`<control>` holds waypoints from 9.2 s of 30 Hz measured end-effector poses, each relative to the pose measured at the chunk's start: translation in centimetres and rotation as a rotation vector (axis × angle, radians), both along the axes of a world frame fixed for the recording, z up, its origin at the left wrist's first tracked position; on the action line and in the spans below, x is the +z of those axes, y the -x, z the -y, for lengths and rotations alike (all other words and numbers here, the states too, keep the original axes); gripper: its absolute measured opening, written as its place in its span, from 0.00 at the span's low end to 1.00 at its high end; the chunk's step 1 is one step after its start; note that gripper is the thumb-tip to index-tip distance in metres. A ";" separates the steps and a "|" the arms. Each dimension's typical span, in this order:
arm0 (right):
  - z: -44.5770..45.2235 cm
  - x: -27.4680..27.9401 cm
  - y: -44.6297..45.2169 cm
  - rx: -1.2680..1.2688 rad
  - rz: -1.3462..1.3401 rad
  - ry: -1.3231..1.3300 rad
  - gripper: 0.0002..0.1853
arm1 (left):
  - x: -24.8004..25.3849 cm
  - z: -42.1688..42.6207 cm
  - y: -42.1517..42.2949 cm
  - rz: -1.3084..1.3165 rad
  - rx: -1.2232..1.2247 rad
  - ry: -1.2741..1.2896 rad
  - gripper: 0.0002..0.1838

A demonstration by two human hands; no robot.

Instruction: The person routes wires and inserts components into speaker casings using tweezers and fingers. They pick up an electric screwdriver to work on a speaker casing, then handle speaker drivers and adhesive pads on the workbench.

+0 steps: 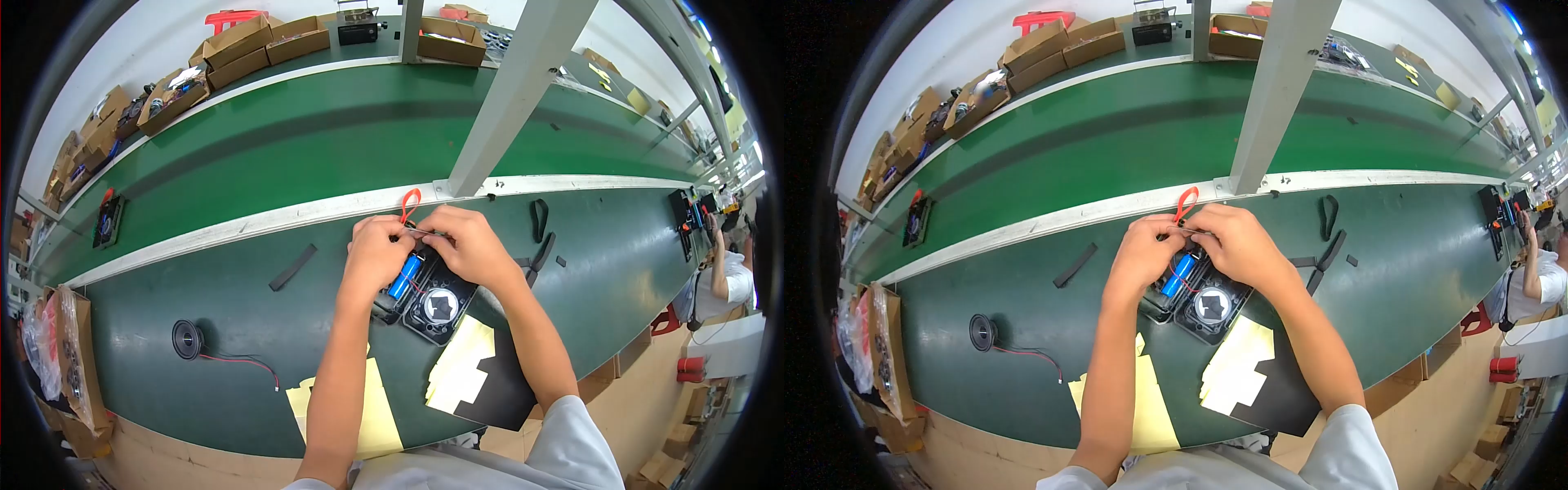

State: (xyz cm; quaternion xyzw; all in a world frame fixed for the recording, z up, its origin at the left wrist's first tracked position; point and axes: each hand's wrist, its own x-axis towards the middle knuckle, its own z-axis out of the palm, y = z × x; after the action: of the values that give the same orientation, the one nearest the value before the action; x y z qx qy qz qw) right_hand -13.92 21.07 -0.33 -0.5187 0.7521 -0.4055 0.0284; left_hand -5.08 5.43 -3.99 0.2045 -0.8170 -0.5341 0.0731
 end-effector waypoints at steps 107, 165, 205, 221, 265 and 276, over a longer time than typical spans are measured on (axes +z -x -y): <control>0.8 -0.9 -1.2 -0.211 -0.192 -0.261 0.10 | 0.7 2.5 -2.2 -0.035 -0.296 0.257 0.17; 0.6 -0.5 -0.4 -0.237 0.226 0.091 0.02 | 0.6 -1.0 -0.3 -0.145 0.001 0.337 0.13; 0.8 -2.8 -1.2 -0.437 -0.001 0.168 0.05 | 0.9 -1.4 0.4 -0.043 0.088 0.303 0.18; 2.8 -3.6 -2.4 -0.276 -0.397 -0.089 0.07 | -1.0 -1.6 1.0 -0.034 0.077 0.315 0.15; -0.6 0.5 1.4 -0.178 -0.037 -0.292 0.08 | -0.7 -1.5 0.4 -0.076 0.065 0.236 0.15; -0.7 2.6 -1.1 -0.227 -0.200 -0.339 0.10 | 0.4 -2.4 0.0 0.024 0.063 0.372 0.19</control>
State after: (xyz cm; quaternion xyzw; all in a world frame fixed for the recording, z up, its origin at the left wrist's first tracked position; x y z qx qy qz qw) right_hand -12.84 21.81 2.25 -0.4563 0.8621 -0.2203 -0.0053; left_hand -5.07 7.80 -3.61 0.2195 -0.8956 -0.3690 0.1164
